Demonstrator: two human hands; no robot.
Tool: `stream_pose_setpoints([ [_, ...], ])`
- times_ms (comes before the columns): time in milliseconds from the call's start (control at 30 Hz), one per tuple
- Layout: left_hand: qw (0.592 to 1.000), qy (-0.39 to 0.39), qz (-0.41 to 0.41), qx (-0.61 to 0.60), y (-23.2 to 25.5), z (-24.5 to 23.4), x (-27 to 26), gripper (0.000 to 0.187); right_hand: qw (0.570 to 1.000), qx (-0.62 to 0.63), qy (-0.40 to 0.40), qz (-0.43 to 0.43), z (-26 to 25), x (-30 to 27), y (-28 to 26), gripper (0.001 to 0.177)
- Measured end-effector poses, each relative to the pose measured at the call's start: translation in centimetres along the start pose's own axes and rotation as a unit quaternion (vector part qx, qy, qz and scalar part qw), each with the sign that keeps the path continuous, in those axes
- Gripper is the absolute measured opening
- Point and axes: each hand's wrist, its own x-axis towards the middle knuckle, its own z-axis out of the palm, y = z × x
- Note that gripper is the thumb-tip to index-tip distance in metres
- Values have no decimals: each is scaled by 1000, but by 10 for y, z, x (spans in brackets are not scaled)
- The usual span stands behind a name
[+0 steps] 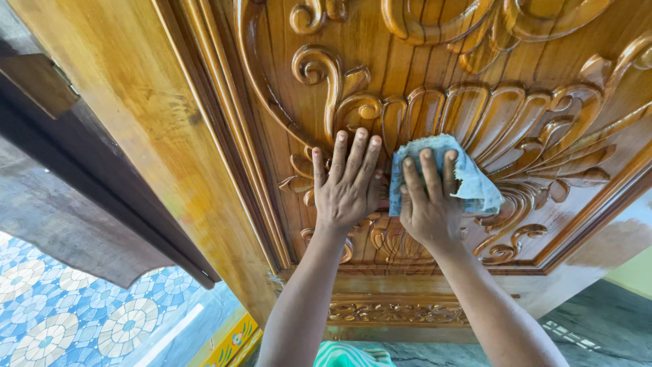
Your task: The person wipes a carved wooden door with a cloth, focusing on the intricate floral patterns. They use both hands to clean the surface, moving the cloth across the carvings to remove dust or dirt.
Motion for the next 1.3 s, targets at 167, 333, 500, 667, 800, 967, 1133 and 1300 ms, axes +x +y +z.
stream_pose_setpoints([
  [167, 1000, 10, -9, -18, 0, 1, 0, 51, 991, -125, -30, -40, -18, 50, -16, 60],
  [333, 1000, 5, -26, 8, -1, 2, -1, 52, 985, -166, 0, -47, -24, 73, -6, 62],
  [500, 999, -4, -36, 28, 0, 8, -8, 50, 976, -214, 14, -20, -29, 78, 42, 64],
  [667, 999, -18, -41, 31, 1, 14, -30, 52, 966, -254, 36, 29, -61, 94, 100, 72],
  [800, 998, -10, -33, 49, 0, 25, -44, 52, 856, -380, -237, 257, -94, 120, 131, 82],
  [967, 998, -6, -32, 62, -2, 30, -58, 53, 956, -177, -21, 233, -129, 108, 170, 83],
  [1133, 998, -2, -26, 53, -3, 33, -67, 54, 958, -217, 7, 189, -123, 65, 203, 78],
  [1300, 998, -2, -29, 49, -3, 32, -68, 54, 961, -235, 6, 144, -100, 5, 194, 72],
])
